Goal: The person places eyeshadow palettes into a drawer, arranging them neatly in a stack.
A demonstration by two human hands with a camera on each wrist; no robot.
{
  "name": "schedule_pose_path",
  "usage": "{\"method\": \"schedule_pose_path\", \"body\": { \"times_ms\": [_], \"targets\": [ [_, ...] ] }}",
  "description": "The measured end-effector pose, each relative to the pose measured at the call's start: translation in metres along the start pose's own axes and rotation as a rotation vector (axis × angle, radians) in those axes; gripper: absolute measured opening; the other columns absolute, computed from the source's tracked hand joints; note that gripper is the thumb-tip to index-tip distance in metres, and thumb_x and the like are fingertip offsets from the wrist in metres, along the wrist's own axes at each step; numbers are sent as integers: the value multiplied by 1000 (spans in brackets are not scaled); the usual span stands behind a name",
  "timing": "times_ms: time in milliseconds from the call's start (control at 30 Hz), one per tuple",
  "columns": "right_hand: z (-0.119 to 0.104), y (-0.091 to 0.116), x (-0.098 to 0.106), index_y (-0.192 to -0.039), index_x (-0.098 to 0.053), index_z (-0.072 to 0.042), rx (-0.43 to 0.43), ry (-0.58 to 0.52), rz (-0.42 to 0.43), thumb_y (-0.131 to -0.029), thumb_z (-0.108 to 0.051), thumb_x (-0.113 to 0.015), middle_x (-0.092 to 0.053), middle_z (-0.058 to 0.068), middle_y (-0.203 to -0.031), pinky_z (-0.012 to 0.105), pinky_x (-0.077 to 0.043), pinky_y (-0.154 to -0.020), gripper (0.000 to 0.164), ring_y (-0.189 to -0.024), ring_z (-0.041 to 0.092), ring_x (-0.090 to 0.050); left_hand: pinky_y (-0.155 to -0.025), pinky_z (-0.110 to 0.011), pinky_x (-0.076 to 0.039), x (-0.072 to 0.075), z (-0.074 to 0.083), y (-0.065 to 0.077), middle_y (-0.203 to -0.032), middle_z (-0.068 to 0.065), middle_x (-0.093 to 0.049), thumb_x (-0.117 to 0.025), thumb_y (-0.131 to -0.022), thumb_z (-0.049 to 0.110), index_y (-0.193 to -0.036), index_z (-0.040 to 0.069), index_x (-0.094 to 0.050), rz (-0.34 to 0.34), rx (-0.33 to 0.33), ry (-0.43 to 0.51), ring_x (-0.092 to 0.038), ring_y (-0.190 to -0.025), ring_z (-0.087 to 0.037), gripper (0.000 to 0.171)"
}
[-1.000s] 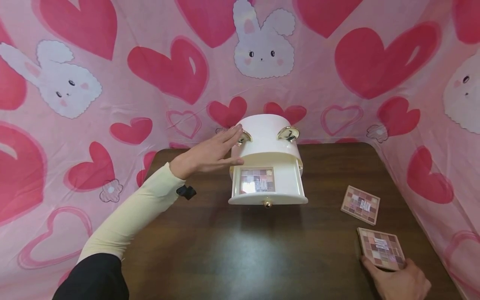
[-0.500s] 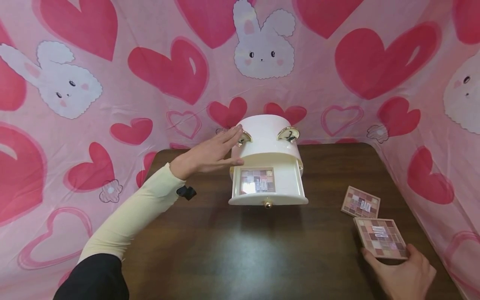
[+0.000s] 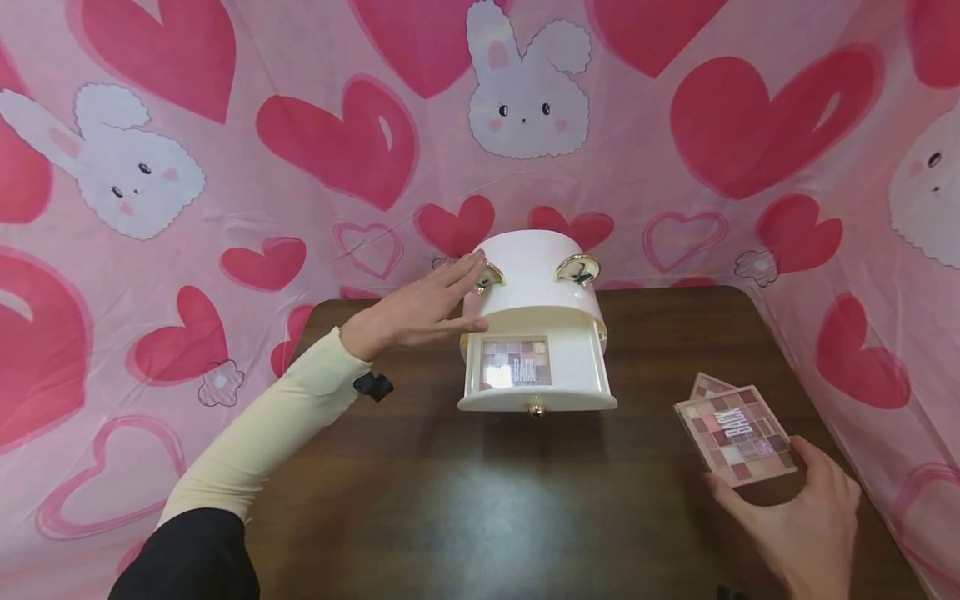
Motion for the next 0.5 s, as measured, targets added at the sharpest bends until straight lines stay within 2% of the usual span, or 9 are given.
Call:
{"method": "schedule_pose_path", "body": {
  "times_ms": [167,367,500],
  "targets": [
    [-38,-12,0,-136,-53,8,166,-33,-14,-43,-18,-98,-55,31,-129,40,-23,-112,107,-120,50,-42,-121,-44,-15,0,0,1,-168,-8,-8,-50,-94,68,-161,6,-14,-2,4,3,-7,-153,-21,99],
    [-84,-29,-2,-127,-56,12,406,-109,-8,-31,-13,-99,-58,35,-118,17,-20,-102,108,-107,50,-44,-122,-40,-10,0,0,2,-168,-7,-7,-49,-93,70,-162,7,-12,-11,10,6,-6,-153,-20,100],
    [-107,-37,-7,-127,-56,12,494,-130,-35,-29,-14,-98,-58,33,-118,12,-20,-97,110,-105,48,-46,-122,-40,-9,0,-1,1,-168,-7,-6,-48,-94,70,-162,8,-11,-15,11,4,-6,-153,-20,99]
  ]
}}
Point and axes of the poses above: each hand's wrist, its own y-axis away from the middle knuckle, its own x-axis out of the back of the hand, z = x × y, the point moved 10 cm from there along -y, towards the middle knuckle
